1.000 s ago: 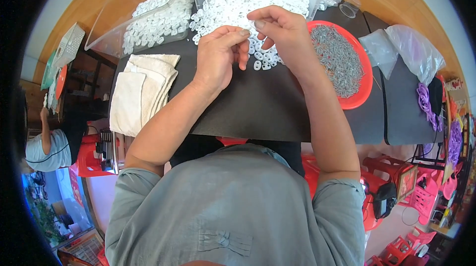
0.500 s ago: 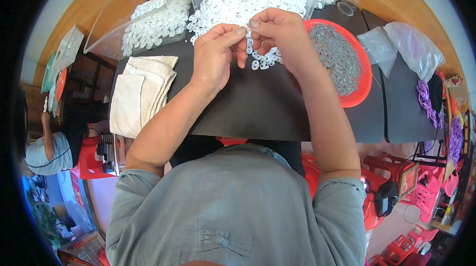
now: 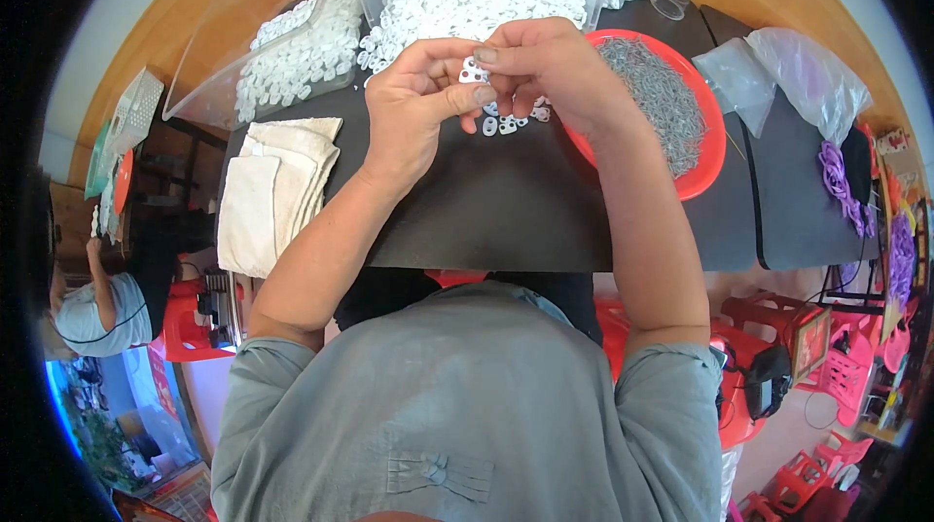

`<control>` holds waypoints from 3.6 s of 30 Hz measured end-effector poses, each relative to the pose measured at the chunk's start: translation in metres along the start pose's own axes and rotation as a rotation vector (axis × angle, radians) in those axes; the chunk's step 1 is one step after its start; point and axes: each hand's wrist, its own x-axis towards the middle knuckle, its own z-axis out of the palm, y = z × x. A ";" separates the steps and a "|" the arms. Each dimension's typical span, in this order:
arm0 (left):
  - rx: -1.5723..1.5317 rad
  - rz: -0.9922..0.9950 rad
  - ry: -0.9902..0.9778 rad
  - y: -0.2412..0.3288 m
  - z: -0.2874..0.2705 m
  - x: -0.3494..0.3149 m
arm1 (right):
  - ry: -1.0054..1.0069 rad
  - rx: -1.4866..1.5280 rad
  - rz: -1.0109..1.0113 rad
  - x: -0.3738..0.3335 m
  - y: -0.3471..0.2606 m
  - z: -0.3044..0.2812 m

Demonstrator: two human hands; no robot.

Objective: Assembling small metal studs into white plastic fastener components at a manual workstation.

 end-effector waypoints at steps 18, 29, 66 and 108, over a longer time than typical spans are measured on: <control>0.076 -0.011 0.028 0.004 -0.005 0.003 | 0.078 -0.067 -0.117 -0.001 0.001 0.011; 0.552 0.349 -0.014 0.000 -0.007 0.003 | 0.045 0.032 -0.001 -0.003 -0.002 0.005; 0.027 -0.176 0.177 0.005 0.001 -0.004 | 0.259 0.049 -0.143 0.004 0.007 0.023; 0.387 0.275 -0.010 -0.009 -0.004 -0.001 | -0.047 -0.038 0.013 -0.006 -0.006 -0.004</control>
